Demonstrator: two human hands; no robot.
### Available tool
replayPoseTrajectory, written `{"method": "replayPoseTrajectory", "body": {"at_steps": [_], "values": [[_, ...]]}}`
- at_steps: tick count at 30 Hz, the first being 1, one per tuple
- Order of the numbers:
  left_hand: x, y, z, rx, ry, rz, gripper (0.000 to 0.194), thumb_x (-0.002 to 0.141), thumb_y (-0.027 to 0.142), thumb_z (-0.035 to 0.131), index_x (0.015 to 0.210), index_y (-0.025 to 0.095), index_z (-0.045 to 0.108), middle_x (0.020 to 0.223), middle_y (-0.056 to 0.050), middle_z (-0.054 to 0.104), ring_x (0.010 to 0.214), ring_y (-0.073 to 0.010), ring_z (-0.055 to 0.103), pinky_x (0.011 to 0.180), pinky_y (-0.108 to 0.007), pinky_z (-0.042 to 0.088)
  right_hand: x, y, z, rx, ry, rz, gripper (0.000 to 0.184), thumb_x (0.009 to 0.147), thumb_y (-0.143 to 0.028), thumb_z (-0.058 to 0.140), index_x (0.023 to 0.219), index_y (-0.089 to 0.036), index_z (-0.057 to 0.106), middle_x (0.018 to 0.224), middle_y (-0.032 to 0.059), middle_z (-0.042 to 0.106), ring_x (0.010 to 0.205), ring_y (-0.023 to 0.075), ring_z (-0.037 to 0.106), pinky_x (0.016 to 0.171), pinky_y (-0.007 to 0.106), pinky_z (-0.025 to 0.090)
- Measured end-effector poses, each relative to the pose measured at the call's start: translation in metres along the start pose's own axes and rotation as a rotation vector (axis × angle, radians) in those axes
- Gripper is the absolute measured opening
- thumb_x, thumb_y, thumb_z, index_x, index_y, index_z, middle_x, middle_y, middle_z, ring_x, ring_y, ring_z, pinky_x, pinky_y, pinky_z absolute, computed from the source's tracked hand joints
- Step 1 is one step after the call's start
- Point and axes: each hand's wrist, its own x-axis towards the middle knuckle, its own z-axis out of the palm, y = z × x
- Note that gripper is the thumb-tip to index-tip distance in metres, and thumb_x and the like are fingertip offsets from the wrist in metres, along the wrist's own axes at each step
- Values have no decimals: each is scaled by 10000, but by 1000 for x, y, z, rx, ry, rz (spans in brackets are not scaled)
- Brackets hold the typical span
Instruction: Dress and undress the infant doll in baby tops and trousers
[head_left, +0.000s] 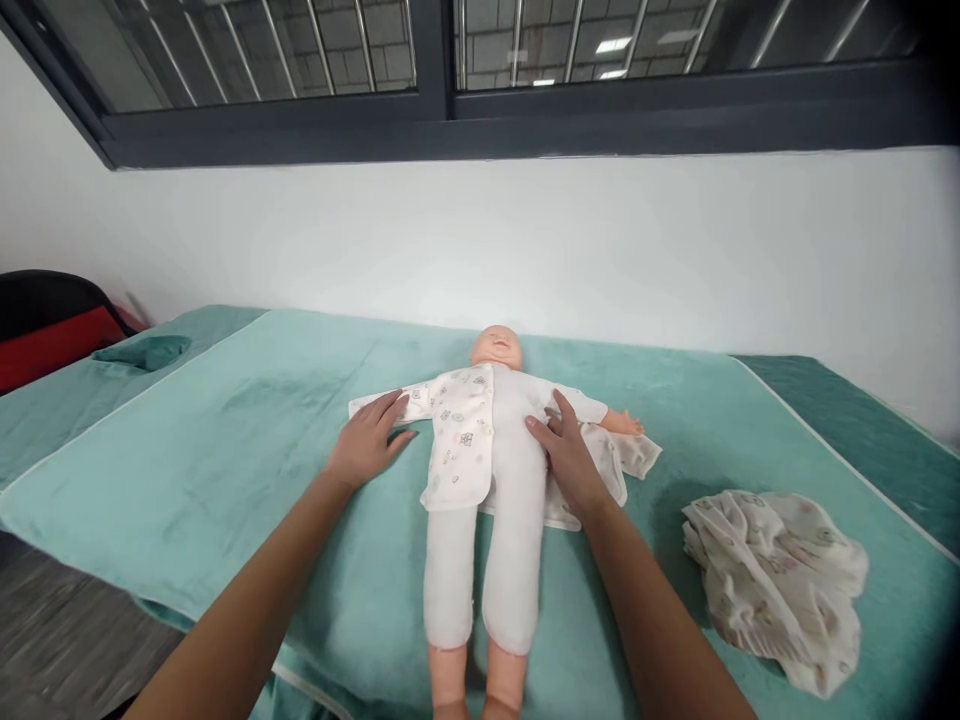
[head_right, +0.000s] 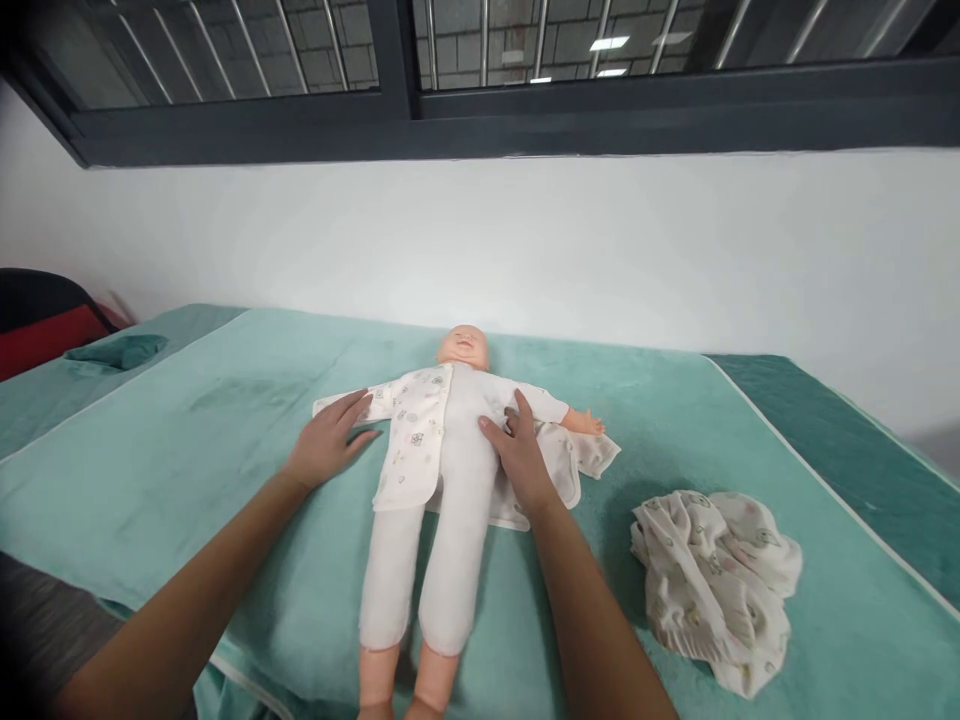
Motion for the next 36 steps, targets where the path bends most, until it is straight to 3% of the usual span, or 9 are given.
{"method": "replayPoseTrajectory", "body": {"at_steps": [3,11,18,24,26,29,32,34,36], "values": [[3,7,3,88,-68,-117,567,961,387,401,1492,191,389,1453,-123,533,1317,-287,501,1104,-410,367,-1,-2,1,-19,8,9,969,755,-544,772,1545,-396,230,1526,78,401,1412,253,407,1162,443,373],[1,5,4,277,-19,-299,553,953,187,276,1493,123,371,1402,-182,543,1250,-330,495,965,-451,415,-3,-2,0,-12,-7,-14,992,736,-529,772,1557,-391,235,1471,47,484,1393,269,433,1144,451,407],[8,1,6,221,8,-421,590,946,152,223,1529,97,291,1356,-221,553,1215,-340,519,948,-476,421,-1,0,0,5,-2,-29,984,743,-531,764,1558,-383,233,1462,42,490,1404,260,417,1157,449,394],[12,-9,9,97,25,-571,574,941,153,242,1502,121,360,1384,-187,572,1281,-352,489,1026,-523,386,-2,2,1,-72,7,-59,956,761,-552,736,1560,-373,244,1400,47,549,1312,252,512,1111,432,431],[12,-9,8,78,25,-588,564,937,157,271,1489,136,389,1411,-175,557,1300,-352,476,1037,-521,384,3,-5,-6,-217,-7,-112,876,784,-554,710,1539,-352,316,1305,49,621,1216,253,581,1076,437,446],[11,-8,7,51,71,-597,531,941,178,289,1442,151,462,1402,-161,567,1290,-344,491,1031,-502,405,20,-27,-29,-551,-46,-208,545,840,-538,639,1327,-297,600,1014,38,727,983,248,672,971,428,482],[8,-11,7,-49,201,-610,485,913,163,332,1336,170,569,1333,-135,613,1259,-300,527,1036,-436,427,38,-47,-62,-728,159,-306,350,899,-505,528,1048,-249,715,838,32,728,819,220,678,842,371,495],[6,-14,7,-151,281,-653,466,858,126,380,1257,181,614,1292,-109,637,1233,-262,551,1035,-382,437,46,-49,-81,-815,366,-348,324,897,-451,502,990,-223,712,900,58,734,869,229,665,833,359,478],[5,-17,6,-220,316,-710,459,827,105,385,1213,187,620,1255,-90,658,1187,-239,581,1003,-357,456,50,-42,-94,-911,454,-328,307,880,-404,494,962,-201,710,980,91,733,933,250,649,851,370,462]]}}
